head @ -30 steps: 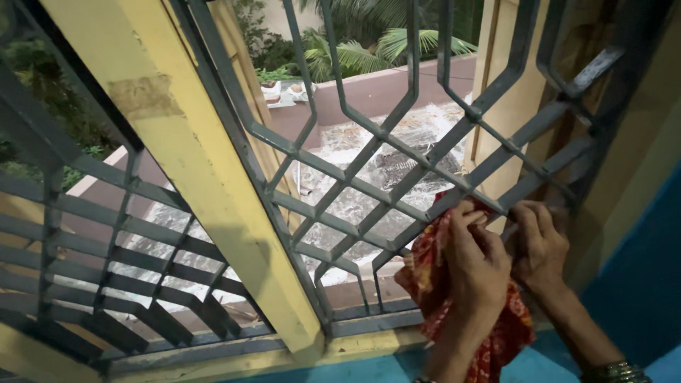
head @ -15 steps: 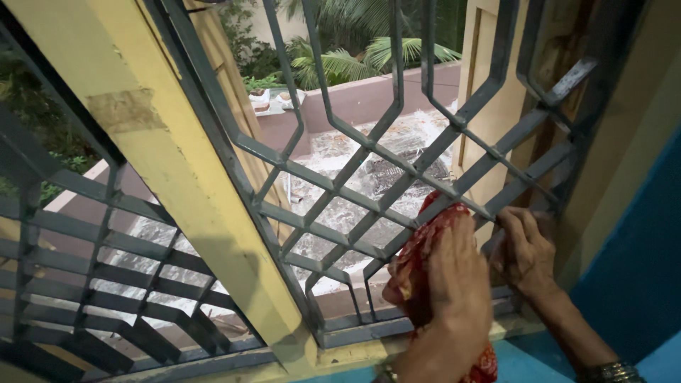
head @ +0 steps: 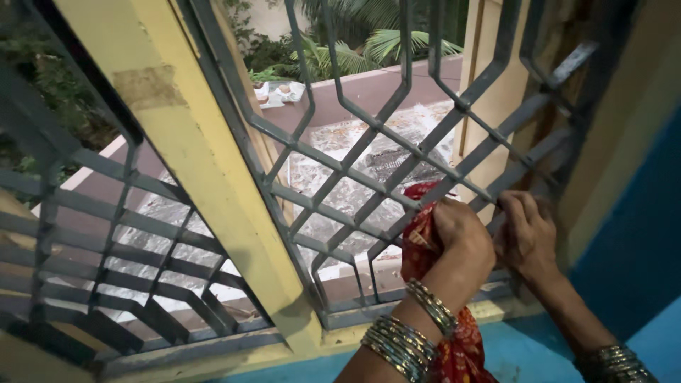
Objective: The person wipes a metal window grille with a red patterned cloth. They move the cloth across the grille bars and frame, cleaning the surface from top to bottom and side to side.
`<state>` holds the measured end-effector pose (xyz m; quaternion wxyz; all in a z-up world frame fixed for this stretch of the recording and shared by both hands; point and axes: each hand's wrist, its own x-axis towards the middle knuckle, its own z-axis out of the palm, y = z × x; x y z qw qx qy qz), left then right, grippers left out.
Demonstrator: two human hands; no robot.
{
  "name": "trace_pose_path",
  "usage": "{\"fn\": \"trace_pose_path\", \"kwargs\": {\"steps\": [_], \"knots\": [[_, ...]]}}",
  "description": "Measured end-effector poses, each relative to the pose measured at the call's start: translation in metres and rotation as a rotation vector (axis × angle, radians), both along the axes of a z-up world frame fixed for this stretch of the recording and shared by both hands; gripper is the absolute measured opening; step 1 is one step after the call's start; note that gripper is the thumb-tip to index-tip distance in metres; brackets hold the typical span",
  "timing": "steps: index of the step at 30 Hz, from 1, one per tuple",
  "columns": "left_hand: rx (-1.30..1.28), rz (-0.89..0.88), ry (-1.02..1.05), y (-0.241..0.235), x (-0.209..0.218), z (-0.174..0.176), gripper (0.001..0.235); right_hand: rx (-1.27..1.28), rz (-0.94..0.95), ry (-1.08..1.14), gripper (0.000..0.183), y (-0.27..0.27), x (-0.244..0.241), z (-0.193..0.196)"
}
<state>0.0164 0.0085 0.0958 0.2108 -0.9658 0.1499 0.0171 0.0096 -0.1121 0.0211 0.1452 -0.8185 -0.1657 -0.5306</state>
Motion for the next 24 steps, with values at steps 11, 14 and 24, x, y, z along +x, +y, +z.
{"fn": "trace_pose_path", "kwargs": {"steps": [11, 14, 24], "knots": [[-0.23, -0.202, -0.822, 0.029, -0.026, -0.082, 0.042, -0.016, 0.071, 0.029, 0.061, 0.0, -0.007, 0.004], [-0.238, -0.188, -0.669, 0.026, -0.034, -0.071, 0.036, -0.018, 0.009, 0.107, 0.06, -0.005, -0.006, 0.0], [-0.271, -0.143, -0.703, 0.008, 0.016, -0.066, 0.033, -0.001, 0.007, 0.029, 0.057, -0.005, 0.005, -0.011]]}}
